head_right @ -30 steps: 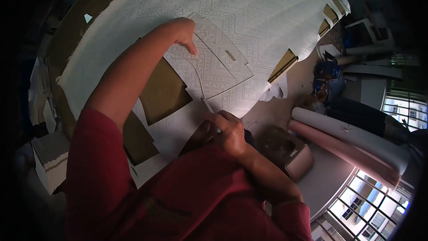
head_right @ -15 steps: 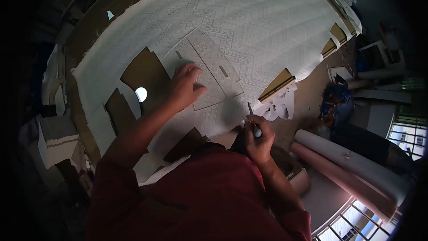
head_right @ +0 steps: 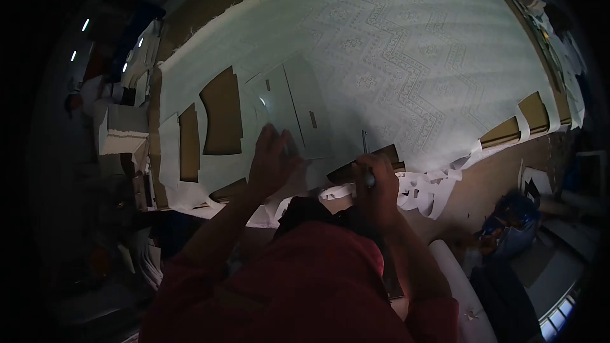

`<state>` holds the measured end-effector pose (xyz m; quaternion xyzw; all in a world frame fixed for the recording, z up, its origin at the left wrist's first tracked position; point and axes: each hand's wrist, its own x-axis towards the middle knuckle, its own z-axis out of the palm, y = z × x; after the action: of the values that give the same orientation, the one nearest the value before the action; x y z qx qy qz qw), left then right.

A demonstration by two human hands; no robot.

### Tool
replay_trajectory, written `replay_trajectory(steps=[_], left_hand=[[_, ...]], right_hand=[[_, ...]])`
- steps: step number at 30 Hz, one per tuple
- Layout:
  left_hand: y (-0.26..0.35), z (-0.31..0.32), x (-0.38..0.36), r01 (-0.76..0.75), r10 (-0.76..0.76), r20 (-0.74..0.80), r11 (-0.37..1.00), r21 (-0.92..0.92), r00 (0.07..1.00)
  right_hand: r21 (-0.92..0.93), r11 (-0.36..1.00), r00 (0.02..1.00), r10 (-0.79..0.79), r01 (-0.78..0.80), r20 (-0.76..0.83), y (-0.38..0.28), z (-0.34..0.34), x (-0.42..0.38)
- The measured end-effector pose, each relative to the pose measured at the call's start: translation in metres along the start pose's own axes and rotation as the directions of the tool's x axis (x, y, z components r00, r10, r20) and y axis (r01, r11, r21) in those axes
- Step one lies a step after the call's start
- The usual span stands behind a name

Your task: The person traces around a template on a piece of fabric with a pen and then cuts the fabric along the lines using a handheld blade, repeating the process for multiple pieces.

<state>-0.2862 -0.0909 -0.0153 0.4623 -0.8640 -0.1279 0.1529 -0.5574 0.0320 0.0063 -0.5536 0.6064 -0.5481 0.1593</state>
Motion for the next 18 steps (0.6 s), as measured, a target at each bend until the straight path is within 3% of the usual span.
replay_trajectory(steps=[5,6,7,8,9,10,11,13,18], left_hand=[[0.052,0.007,0.018,-0.109,0.11,0.073,0.994,-0.017,0.991],[0.051,0.007,0.018,-0.103,0.103,0.059,0.995,-0.009,0.993],[0.05,0.005,0.018,0.039,-0.036,0.065,0.998,-0.043,0.997],[0.046,0.003,0.017,0.181,-0.175,0.074,0.98,-0.079,0.982],[0.042,-0.004,0.019,0.187,-0.183,0.055,0.979,-0.081,0.982],[0.034,-0.014,0.021,0.343,-0.34,0.077,0.938,-0.042,0.937],[0.028,-0.022,0.022,0.489,-0.487,0.093,0.872,-0.003,0.868],[0.013,-0.032,0.021,0.505,-0.504,0.06,0.863,-0.007,0.862],[-0.011,-0.035,0.023,0.486,-0.487,-0.012,0.874,-0.022,0.874]], right_hand=[[0.122,0.993,0.984,-0.03,0.008,0.177,0.011,-0.005,0.035],[0.056,0.995,0.947,0.065,-0.087,0.316,0.018,-0.007,0.039],[-0.028,0.986,0.882,0.161,-0.167,0.442,0.023,-0.007,0.044],[-0.025,0.989,0.881,0.143,-0.147,0.45,0.027,-0.003,0.048],[-0.137,0.99,0.919,0.02,0.038,0.395,0.03,0.004,0.05],[-0.254,0.944,0.93,-0.115,0.212,0.349,0.035,0.01,0.052],[-0.252,0.94,0.926,-0.133,0.231,0.354,0.042,0.015,0.053],[-0.417,0.876,0.92,-0.069,0.241,0.387,0.051,0.021,0.059],[-0.453,0.856,0.916,-0.057,0.249,0.396,0.058,0.026,0.068]])
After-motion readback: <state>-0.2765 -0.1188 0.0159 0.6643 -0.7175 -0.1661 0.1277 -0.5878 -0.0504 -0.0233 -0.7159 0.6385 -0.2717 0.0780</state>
